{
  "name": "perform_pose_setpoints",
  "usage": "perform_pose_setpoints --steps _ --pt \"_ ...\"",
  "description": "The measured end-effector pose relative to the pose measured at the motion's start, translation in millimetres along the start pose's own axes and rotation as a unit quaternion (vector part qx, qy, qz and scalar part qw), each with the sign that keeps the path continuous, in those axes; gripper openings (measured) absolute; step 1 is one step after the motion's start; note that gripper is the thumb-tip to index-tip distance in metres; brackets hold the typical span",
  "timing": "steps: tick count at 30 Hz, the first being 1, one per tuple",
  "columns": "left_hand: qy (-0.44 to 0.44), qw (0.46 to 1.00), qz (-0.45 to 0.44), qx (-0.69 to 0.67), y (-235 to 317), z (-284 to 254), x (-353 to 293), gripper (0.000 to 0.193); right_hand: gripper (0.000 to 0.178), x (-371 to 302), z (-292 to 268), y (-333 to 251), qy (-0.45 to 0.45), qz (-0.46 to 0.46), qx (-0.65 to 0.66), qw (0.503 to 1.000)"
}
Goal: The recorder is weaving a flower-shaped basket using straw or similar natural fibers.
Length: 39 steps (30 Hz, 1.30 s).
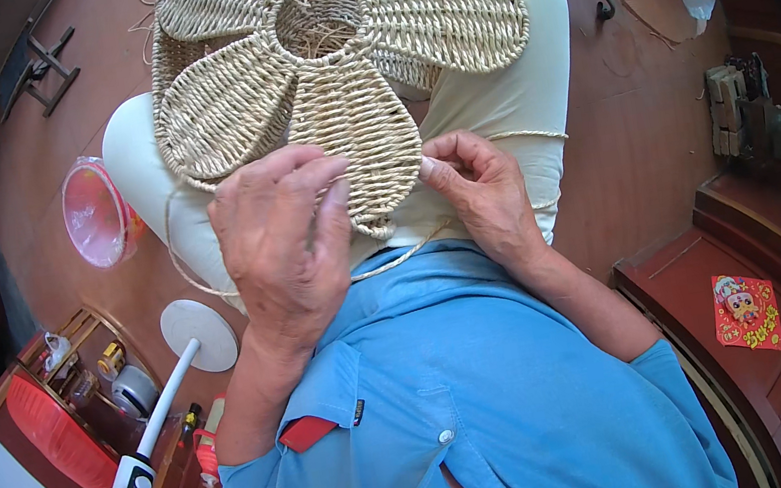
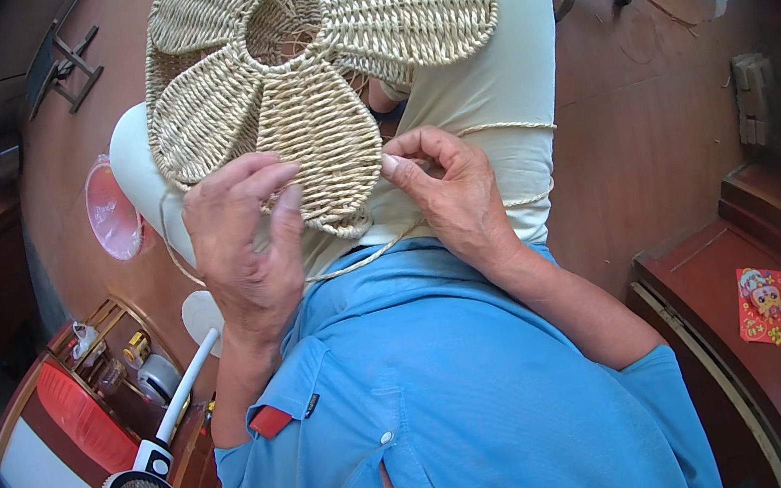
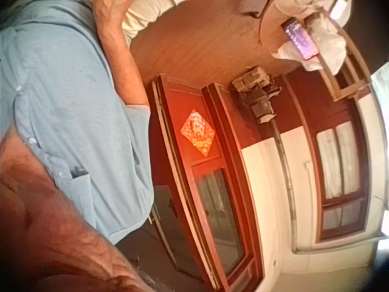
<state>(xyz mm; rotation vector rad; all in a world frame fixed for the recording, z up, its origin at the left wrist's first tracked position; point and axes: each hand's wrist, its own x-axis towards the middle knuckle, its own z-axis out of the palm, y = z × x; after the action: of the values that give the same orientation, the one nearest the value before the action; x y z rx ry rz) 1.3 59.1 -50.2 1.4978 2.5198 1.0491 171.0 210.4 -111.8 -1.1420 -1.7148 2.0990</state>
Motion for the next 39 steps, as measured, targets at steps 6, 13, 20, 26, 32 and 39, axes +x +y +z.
perform_pose_setpoints --steps 6,13,20,26,32,39 --pt "0.013 1.000 0.016 0.009 5 8 -4 0.027 0.018 -7 8 -4 0.037 0.020 0.028 0.999" --pt "0.000 0.999 0.046 -0.010 0 19 -8 0.030 0.022 -12 9 -10 0.026 0.049 0.089 0.994" --pt "-0.036 0.997 0.070 -0.011 0 30 -9 0.032 0.021 -18 8 -22 0.028 0.098 0.107 0.989" --pt "-0.054 0.996 0.074 -0.015 -1 31 -7 0.033 0.026 -23 8 -34 0.033 0.143 0.141 0.979" --pt "-0.047 0.996 0.076 -0.024 -3 31 -8 0.032 0.032 -19 0 -38 -0.026 0.239 0.291 0.926" --pt "-0.060 0.995 0.043 -0.060 -2 31 -7 0.031 0.019 -11 -2 -35 -0.043 0.279 0.352 0.892"
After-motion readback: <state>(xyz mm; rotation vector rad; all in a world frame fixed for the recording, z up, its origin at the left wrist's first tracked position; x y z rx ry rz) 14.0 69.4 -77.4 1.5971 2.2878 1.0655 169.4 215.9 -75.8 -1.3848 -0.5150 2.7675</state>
